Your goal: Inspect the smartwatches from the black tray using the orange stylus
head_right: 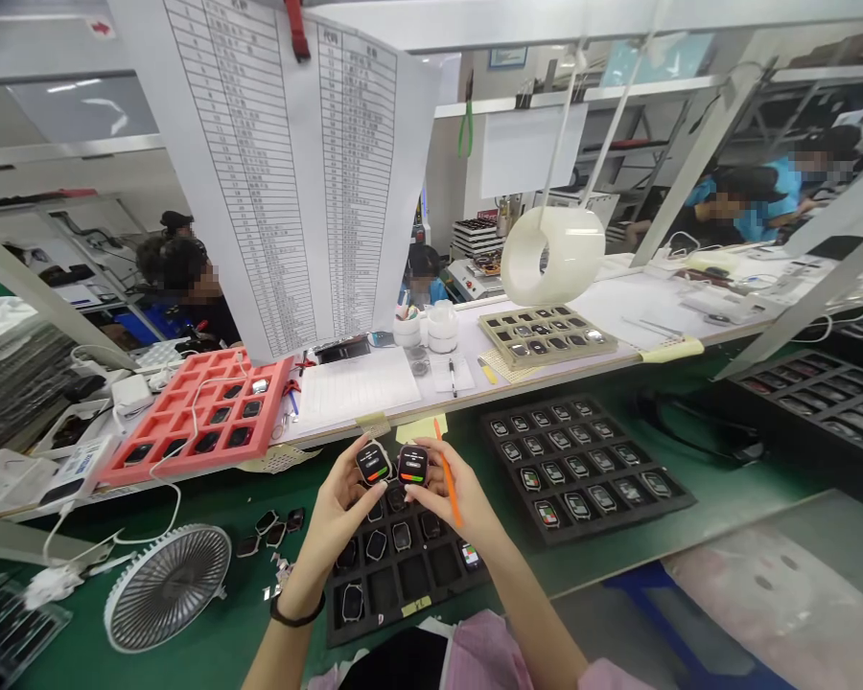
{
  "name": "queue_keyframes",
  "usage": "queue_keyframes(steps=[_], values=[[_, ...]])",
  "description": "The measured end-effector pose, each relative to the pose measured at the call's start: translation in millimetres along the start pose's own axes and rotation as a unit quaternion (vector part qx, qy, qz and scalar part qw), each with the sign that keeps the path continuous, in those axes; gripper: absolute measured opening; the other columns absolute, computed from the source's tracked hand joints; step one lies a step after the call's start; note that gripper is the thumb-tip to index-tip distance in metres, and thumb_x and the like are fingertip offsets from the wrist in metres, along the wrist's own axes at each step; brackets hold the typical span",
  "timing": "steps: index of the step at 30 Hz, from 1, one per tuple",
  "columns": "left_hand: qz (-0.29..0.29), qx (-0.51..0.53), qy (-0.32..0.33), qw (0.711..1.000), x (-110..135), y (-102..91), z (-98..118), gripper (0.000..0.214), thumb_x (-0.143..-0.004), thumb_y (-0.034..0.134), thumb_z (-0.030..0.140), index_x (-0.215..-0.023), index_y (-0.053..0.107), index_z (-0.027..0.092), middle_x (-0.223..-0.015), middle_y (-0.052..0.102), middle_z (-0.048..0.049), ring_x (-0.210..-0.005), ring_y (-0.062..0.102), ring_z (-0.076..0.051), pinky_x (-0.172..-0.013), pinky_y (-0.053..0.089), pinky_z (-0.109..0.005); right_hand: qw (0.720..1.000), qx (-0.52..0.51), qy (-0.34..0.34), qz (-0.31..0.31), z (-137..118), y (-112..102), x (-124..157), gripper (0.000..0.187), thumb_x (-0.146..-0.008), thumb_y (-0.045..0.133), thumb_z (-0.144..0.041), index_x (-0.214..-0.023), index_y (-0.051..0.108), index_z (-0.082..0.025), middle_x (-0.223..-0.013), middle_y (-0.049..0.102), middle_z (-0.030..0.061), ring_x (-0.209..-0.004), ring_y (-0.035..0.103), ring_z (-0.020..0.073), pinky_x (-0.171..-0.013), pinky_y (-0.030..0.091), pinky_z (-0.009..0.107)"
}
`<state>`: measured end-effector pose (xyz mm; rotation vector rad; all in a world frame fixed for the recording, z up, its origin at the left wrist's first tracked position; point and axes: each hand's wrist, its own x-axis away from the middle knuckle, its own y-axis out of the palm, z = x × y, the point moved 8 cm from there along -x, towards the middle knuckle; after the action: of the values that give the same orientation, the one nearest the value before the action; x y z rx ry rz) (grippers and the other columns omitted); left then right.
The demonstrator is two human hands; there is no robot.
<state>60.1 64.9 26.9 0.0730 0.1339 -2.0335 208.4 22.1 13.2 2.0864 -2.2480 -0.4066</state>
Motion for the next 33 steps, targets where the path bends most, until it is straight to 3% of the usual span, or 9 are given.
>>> queue_keyframes(steps=[8,11,14,18,28,33], values=[[0.046,0.055,-0.006,0.997,-2.5,-2.1,-7.8,0.050,-0.082,0.065,0.040,-0.126,0.052,0.019,-0.117,0.063,-0.0107,-0.099,0.061,-0.021,-0.072,0.050,-0.026,1.000,0.015,0.000,-0.012,1.1,7.3,-0.4,0.047,-0.078,0.073,-0.030,-0.118,0.050,-0.026,-0.112,0.061,0.0070,-0.073,0.066,0.0148,-0.070,0.056,0.032],[0.061,0.068,-0.005,0.996,-2.8,-2.9,-10.0,0.049,-0.079,0.068,0.040,-0.122,0.055,0.020,-0.115,0.063,-0.0098,-0.100,0.061,-0.021,-0.072,0.050,-0.025,1.000,0.009,0.005,-0.004,-2.0,8.5,0.5,0.042,-0.080,0.070,-0.032,-0.117,0.051,-0.026,-0.113,0.060,0.0069,-0.073,0.066,0.0148,-0.061,0.053,0.027],[0.071,0.078,-0.005,0.994,-2.2,-5.1,-10.1,0.047,-0.082,0.064,0.044,-0.123,0.055,0.021,-0.106,0.064,-0.0076,-0.081,0.061,-0.015,-0.060,0.048,-0.021,1.000,-0.006,0.008,0.008,-4.9,8.0,0.7,0.040,-0.083,0.066,-0.037,-0.118,0.051,-0.026,-0.115,0.059,0.0088,-0.072,0.065,0.0150,-0.044,0.043,0.021],[0.058,0.066,-0.018,0.996,-2.5,-7.0,-11.1,0.047,-0.086,0.057,0.049,-0.125,0.056,0.022,-0.095,0.061,-0.0044,-0.056,0.047,-0.007,-0.047,0.038,-0.020,1.000,-0.014,0.015,0.012,-3.3,8.2,0.1,0.040,-0.083,0.066,-0.038,-0.118,0.051,-0.026,-0.116,0.059,0.0093,-0.068,0.062,0.0129,-0.041,0.038,0.020],[0.068,0.052,-0.024,0.996,-1.6,-7.4,-8.0,0.045,-0.085,0.058,0.051,-0.118,0.060,0.021,-0.095,0.063,-0.0051,-0.053,0.044,-0.007,-0.048,0.040,-0.021,0.999,-0.005,0.014,0.030,-6.8,7.1,1.8,0.033,-0.084,0.064,-0.040,-0.113,0.056,-0.025,-0.105,0.063,0.0070,-0.056,0.055,0.0100,-0.042,0.037,0.023],[0.073,0.048,-0.028,0.996,0.1,-8.3,-7.3,0.042,-0.086,0.055,0.049,-0.116,0.063,0.021,-0.084,0.062,-0.0022,-0.052,0.044,-0.007,-0.049,0.041,-0.021,0.999,-0.004,0.011,0.053,-5.5,3.0,1.5,0.031,-0.081,0.068,-0.039,-0.106,0.058,-0.024,-0.099,0.063,0.0047,-0.055,0.057,0.0102,-0.046,0.041,0.024]])
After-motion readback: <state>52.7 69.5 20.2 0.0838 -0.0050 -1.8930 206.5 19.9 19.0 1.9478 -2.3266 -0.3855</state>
